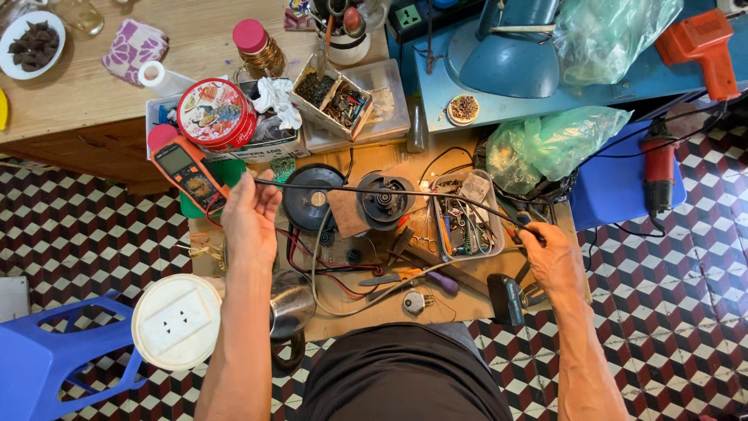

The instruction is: The person repairs an electric fan at a cluttered workbench. They first manipulate small motor components under a desk lamp, then reassemble the fan base and motor housing, then move to a wall with tangled cords and plugs to sort and handle the fan's power cable, and finally return to the bench handling the black power cord.

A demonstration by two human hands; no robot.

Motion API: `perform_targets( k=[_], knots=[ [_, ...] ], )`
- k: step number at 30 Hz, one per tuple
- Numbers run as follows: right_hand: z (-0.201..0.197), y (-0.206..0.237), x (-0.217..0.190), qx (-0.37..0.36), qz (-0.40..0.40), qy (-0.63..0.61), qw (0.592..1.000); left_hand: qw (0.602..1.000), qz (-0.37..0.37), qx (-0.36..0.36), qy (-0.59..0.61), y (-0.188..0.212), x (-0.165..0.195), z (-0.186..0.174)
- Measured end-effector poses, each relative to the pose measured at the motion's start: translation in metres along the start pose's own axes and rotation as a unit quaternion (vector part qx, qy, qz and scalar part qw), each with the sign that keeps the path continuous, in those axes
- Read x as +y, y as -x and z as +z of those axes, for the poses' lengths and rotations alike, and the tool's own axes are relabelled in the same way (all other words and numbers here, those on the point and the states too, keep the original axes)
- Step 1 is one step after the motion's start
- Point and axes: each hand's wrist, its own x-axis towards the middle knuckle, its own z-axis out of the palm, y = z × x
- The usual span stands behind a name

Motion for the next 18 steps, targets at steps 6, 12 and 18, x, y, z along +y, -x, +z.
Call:
perform_targets(
  k=[6, 12, 18],
  knots=[
    [-0.010, 0.011, -0.001, 0.042, 0.099, -0.046, 0.993, 0.999, -0.040, 0.007, 0.011, 0.003, -0.031, -0.013],
    [-0.017, 0.029, -0.006, 0.172, -0.149, -0.012, 0.974, 0.999, -0.043, -0.004, 0.000, 0.016, -0.033, -0.035],
    [-0.036, 0.048, -0.012, 0.144, -0.126, -0.036, 0.981, 0.999, -0.053, 0.002, -0.013, 0.048, -0.039, -0.025]
  ],
)
